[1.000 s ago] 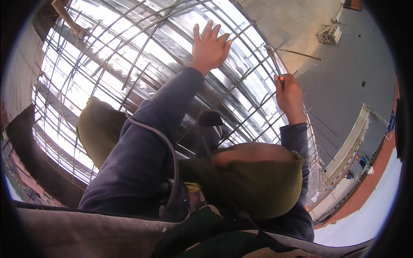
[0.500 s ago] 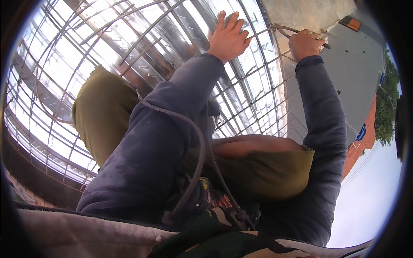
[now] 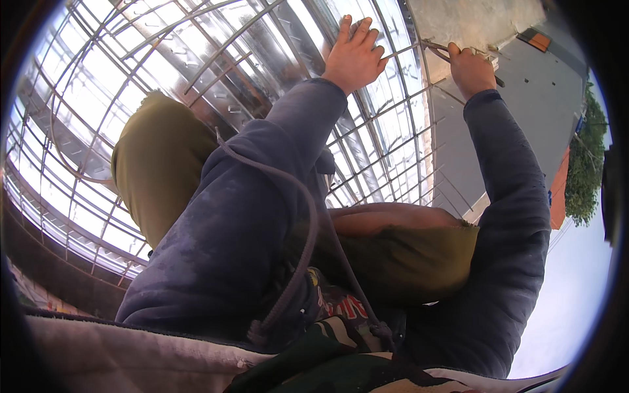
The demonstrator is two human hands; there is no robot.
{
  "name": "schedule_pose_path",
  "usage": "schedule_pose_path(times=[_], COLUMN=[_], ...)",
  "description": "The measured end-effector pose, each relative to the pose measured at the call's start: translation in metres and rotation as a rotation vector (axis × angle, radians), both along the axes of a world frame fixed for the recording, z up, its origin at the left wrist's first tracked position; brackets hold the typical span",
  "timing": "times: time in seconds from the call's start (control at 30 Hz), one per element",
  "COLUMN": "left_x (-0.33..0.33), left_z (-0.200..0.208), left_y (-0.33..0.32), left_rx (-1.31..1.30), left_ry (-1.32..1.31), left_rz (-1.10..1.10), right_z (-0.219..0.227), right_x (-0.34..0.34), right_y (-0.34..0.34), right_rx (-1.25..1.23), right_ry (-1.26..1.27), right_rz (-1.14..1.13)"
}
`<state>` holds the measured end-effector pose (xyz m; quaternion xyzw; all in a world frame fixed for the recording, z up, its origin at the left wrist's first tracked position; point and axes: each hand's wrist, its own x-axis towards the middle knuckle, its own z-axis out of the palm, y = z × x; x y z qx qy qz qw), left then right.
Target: The person uses pliers to twist and secure metal ties around intersecting rods of a scaffolding structure. The person repeatedly reaches for ties, wraps them around the joints, and twists them to fasten the framework.
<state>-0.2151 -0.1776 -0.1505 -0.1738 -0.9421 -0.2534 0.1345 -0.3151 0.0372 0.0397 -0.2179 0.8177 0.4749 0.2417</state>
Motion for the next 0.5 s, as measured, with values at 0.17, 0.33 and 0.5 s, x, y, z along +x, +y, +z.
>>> schedule_pose_path(times=[0.17,0.33,0.5], left_x=[0.001,-0.001,-0.003], left_z=[0.001,0.002,-0.006], left_y=[0.003,0.004,0.008], left_rx=[0.021,0.033,0.044], left_ry=[0.029,0.044,0.068], left_rz=[-0.007,-0.005,0.005], right_z=[0.043,0.042,0.036], right_x=[-0.025,-0.019,-0.011], right_y=[-0.004,0.024,0.063], right_rx=[-0.314,-0.509,-0.406], right_ry=[-0.350,-0.333,-0.097], right_rz=[-0.964,-1.058,0.045])
